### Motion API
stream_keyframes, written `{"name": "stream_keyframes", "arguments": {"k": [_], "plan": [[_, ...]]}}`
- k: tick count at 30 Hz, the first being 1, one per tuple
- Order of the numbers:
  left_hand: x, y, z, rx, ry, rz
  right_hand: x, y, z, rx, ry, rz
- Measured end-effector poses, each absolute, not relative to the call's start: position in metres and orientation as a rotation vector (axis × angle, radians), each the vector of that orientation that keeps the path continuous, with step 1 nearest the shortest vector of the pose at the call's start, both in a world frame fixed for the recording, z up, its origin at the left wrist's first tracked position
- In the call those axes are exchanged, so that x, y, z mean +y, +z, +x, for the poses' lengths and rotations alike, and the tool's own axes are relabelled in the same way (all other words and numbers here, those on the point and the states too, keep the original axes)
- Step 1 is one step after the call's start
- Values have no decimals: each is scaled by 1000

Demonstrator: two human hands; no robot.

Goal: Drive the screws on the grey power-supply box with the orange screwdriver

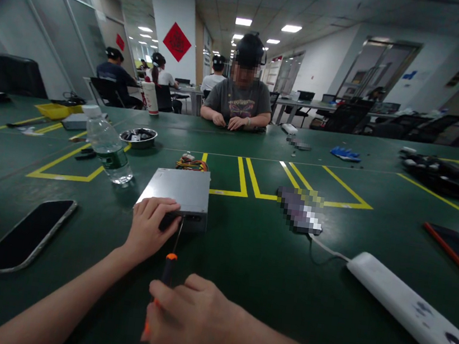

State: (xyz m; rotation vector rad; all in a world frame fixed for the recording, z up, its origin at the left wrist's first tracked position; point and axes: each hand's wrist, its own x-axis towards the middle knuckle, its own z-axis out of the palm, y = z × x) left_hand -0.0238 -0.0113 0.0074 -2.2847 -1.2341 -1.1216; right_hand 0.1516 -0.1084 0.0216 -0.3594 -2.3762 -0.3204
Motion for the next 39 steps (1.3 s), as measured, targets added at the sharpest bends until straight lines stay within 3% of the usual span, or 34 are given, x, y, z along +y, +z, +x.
{"name": "stream_keyframes", "arguments": {"k": [14,21,39], "plan": [[-11,8,-23,-1234,-1123,-2280,-107,25,149,-2368,-336,-370],[-11,7,-24,-1243,-1115,-2284,-106,20,150,-2316,-189,-389],[-11,6,-22,-1267,-1125,-2272,-109,29,147,-2368,-315,-437]]}}
